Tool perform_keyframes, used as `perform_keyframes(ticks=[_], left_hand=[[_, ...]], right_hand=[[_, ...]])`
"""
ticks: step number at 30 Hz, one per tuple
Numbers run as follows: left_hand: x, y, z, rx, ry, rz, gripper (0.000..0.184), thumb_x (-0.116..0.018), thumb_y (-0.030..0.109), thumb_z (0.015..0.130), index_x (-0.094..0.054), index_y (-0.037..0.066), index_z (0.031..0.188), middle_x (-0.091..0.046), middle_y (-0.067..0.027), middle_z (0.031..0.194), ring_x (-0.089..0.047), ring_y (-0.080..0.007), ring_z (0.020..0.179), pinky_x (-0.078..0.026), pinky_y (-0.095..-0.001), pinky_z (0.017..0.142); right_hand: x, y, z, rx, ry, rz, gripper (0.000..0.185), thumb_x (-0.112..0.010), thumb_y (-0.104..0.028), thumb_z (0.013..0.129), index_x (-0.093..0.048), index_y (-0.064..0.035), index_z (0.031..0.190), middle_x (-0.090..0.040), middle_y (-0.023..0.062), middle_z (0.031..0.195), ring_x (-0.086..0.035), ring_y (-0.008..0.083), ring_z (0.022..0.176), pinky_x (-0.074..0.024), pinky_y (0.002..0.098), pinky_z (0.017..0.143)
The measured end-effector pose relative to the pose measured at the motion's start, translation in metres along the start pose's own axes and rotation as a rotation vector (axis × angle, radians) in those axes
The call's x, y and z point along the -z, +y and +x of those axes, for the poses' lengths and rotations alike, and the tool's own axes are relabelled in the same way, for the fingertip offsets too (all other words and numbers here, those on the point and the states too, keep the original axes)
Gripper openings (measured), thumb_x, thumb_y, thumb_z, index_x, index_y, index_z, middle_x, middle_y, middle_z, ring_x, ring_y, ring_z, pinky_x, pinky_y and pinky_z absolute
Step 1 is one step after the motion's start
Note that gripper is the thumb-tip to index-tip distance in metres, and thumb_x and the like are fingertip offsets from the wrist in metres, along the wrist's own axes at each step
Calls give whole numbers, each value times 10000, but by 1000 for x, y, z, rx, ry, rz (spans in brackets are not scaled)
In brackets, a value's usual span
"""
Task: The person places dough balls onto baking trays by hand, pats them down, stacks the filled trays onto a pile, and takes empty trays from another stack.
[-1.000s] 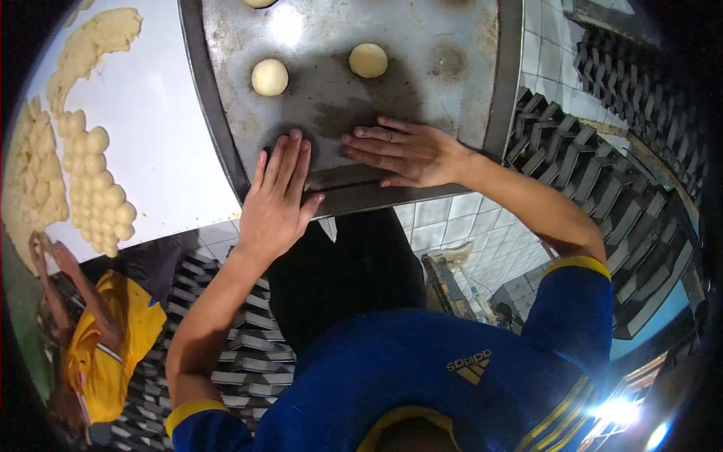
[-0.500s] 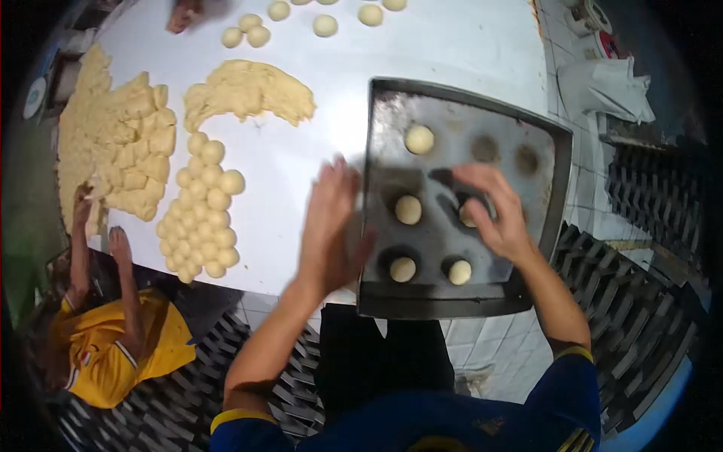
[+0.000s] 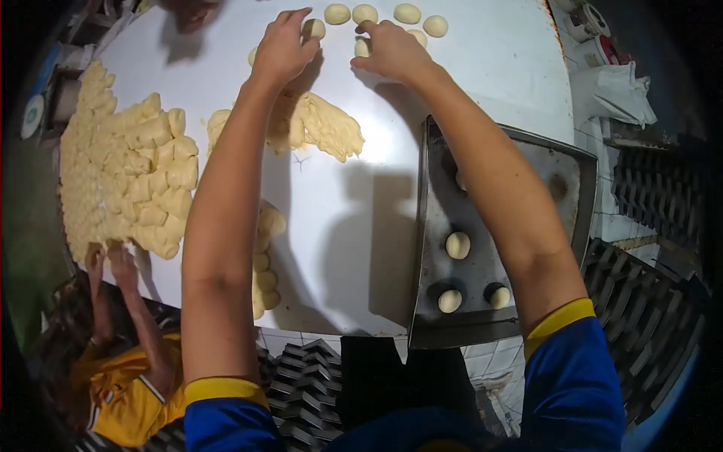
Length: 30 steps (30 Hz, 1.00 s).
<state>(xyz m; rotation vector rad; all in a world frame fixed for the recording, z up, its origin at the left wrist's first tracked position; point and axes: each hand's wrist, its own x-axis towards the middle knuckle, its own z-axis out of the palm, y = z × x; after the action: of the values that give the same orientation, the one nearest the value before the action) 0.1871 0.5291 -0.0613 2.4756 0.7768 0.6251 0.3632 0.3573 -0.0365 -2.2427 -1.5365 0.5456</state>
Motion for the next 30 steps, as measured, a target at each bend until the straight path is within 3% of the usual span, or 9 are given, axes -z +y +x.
perform_keyframes(ticks=[2,6,9,12,13,18,20,23,30], left_hand=[[-13,-6,18,-147,-62,218,680,-776,261,937,-589,110,1573,-648,-205,1462,-664,-420,1291,-521,-498,1146],[-21,-8,42,13,-280,304,562,-822,248,889,-711,73,1412,-680,-259,1404,-688,-455,1235,-548,-504,1106],[-20,-26,62,-135,-331,241,409,-806,173,872,-748,33,1252,-772,-279,1118,-741,-480,1062,-584,-498,983],[-9,-10,59,-16,-339,194,447,-809,224,930,-731,20,1319,-805,-146,1162,-759,-242,1052,-595,-396,962],[-13,-28,63,-64,-337,-78,472,-792,198,965,-697,17,1391,-790,-120,1233,-753,-240,1094,-592,-377,1004],[11,163,-3,-167,-367,-308,448,-734,25,978,-678,35,1423,-702,-80,1431,-665,-196,1283,-543,-371,1111],[-12,243,-34,-318,-459,-414,472,-731,10,954,-682,60,1421,-686,-65,1433,-655,-195,1288,-540,-388,1112],[-61,346,-62,-522,-689,-490,496,-726,-15,880,-687,29,1372,-671,-136,1295,-682,-329,1200,-558,-394,1072],[-208,444,-67,-827,-843,-241,551,-732,-67,850,-658,21,1388,-614,-147,1346,-643,-384,1272,-539,-472,1133]], right_hand=[[-15,8,7,57,81,-82,599,-877,-336,831,-732,-65,1346,-747,264,1263,-746,402,1149,-613,494,1006],[-28,25,15,104,177,-99,548,-887,-293,792,-759,-58,1270,-762,262,1228,-762,416,1076,-621,504,969],[-21,37,16,150,124,84,499,-870,-295,797,-783,-45,1221,-804,224,1139,-778,392,1062,-624,464,954],[6,50,-25,132,104,520,503,-877,-339,820,-787,-82,1243,-831,139,1071,-795,292,1012,-629,417,927],[24,50,-59,125,117,559,499,-887,-336,832,-783,-85,1251,-828,121,1098,-790,264,1002,-633,409,911],[73,46,-291,145,219,813,506,-922,-147,891,-730,-70,1353,-793,98,1232,-781,226,1033,-655,368,880],[72,61,-374,-209,75,756,518,-915,-100,896,-719,-82,1375,-758,116,1294,-772,242,1091,-667,378,888],[81,89,-478,-471,165,667,508,-899,-75,894,-720,-71,1369,-730,115,1298,-766,264,1114,-671,387,899],[105,165,-544,-678,375,254,479,-876,-94,896,-726,-48,1348,-730,149,1203,-770,326,1065,-652,394,902]])
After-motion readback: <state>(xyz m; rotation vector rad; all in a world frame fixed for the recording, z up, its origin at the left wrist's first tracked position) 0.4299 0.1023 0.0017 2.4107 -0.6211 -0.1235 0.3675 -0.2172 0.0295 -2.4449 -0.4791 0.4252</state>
